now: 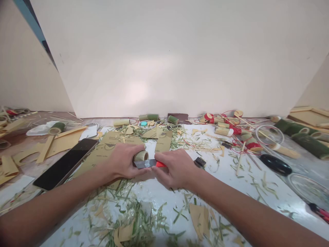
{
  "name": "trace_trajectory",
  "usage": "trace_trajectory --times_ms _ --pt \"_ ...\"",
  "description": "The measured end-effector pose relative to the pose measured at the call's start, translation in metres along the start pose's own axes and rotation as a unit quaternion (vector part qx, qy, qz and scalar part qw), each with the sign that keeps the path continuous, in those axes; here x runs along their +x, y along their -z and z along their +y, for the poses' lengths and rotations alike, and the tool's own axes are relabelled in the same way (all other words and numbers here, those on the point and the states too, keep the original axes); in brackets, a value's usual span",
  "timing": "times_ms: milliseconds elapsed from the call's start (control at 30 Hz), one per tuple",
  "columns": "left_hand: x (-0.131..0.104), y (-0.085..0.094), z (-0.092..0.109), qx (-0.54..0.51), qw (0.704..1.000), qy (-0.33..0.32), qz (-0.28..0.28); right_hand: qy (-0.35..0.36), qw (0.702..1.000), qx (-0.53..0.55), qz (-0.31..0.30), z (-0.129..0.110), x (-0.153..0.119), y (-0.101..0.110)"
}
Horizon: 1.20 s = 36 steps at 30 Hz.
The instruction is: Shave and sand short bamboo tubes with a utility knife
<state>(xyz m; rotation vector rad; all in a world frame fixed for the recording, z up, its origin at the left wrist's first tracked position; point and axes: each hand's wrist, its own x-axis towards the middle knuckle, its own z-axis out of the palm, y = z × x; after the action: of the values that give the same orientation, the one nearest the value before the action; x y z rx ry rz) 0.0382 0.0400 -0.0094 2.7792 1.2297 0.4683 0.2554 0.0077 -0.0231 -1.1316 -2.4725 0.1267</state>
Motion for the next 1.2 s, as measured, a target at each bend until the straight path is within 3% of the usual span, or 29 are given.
trace_trajectory --times_ms 367,733,1200 --pt "0.001 -0.004 -0.005 -0.002 1.000 -0.011 0.021 0.003 1.000 -0.021 0.004 0.000 0.002 0.004" --pt "-0.001 -0.001 -0.002 -0.002 0.999 -0.043 0.033 -0.009 0.997 0.019 -0.078 0.001 0.003 0.010" --pt "0.000 0.000 -0.006 0.026 0.999 -0.001 0.038 -0.045 0.997 -0.053 -0.015 -0.003 0.005 0.008"
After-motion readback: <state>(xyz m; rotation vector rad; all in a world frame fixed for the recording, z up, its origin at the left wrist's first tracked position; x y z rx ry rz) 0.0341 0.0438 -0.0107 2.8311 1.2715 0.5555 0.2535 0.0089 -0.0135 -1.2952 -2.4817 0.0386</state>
